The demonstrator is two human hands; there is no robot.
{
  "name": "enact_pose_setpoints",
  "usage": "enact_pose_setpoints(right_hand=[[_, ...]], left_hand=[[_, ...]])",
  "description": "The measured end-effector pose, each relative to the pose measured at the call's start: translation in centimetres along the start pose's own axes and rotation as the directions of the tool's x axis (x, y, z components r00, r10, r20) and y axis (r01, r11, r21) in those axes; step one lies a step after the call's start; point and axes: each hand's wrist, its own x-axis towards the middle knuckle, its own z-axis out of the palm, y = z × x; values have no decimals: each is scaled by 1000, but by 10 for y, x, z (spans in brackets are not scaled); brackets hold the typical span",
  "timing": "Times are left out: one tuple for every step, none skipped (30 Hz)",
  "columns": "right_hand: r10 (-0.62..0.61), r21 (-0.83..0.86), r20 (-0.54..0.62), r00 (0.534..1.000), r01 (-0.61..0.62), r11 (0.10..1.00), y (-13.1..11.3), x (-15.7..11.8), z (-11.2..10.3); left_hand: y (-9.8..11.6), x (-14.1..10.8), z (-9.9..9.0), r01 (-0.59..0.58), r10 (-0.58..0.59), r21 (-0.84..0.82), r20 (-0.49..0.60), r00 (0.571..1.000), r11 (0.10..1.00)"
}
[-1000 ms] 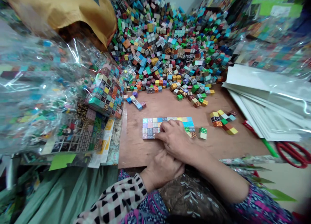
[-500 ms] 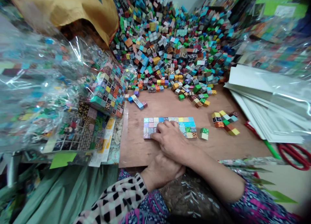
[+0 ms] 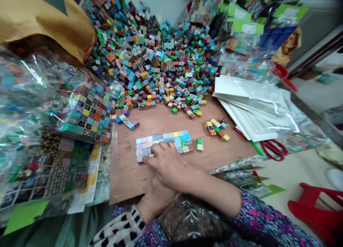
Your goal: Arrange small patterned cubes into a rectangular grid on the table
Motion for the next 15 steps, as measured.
enact_pose_setpoints(right_hand=[[26, 13, -32, 999, -26, 1000, 5, -9, -2], [62, 26, -73, 995, -60, 998, 12, -20, -3], [110, 41, -123, 986, -106, 994, 20, -32, -3], [169, 65, -185, 968, -159, 985, 30, -45, -3], [241, 92, -238, 941, -225, 970, 40, -58, -2], [313, 111, -279, 908, -293, 950, 50, -71, 0], [375, 119, -305, 876, -355, 927, 61, -83, 1], [418, 116, -311, 854, -403, 908, 70, -93, 3], [446, 111, -303, 842, -434, 894, 78, -103, 4], [463, 108, -289, 838, -452, 886, 85, -110, 6], [469, 106, -270, 841, -459, 882, 90, -115, 8], [470, 107, -254, 845, -458, 882, 94, -118, 10], [467, 109, -243, 850, -455, 884, 96, -120, 12], [463, 110, -237, 854, -450, 886, 97, -120, 13], [459, 110, -233, 857, -446, 888, 98, -119, 14]], left_hand=[[0, 2, -2, -14, 14, 18, -12, 1000, 1000], [1, 4, -5, -24, 25, 47, -17, 1000, 999], [1, 7, -8, -31, 33, 78, -16, 999, 996], [2, 10, -11, -31, 30, 88, 9, 1000, 996], [2, 12, -14, -32, 29, 94, 32, 999, 995], [2, 14, -16, -37, 33, 92, 49, 998, 995], [2, 16, -17, -45, 40, 83, 54, 998, 996], [2, 17, -18, -54, 50, 74, 50, 997, 996], [1, 17, -18, -61, 58, 69, 45, 997, 996], [1, 17, -17, -67, 65, 66, 41, 997, 996], [0, 17, -17, -70, 68, 62, 40, 997, 996], [0, 17, -18, -72, 70, 49, 44, 997, 996], [0, 17, -18, -69, 67, 25, 56, 996, 997], [-1, 16, -20, -60, 61, -14, 78, 995, 998], [-2, 16, -22, -43, 50, -62, 105, 993, 997]])
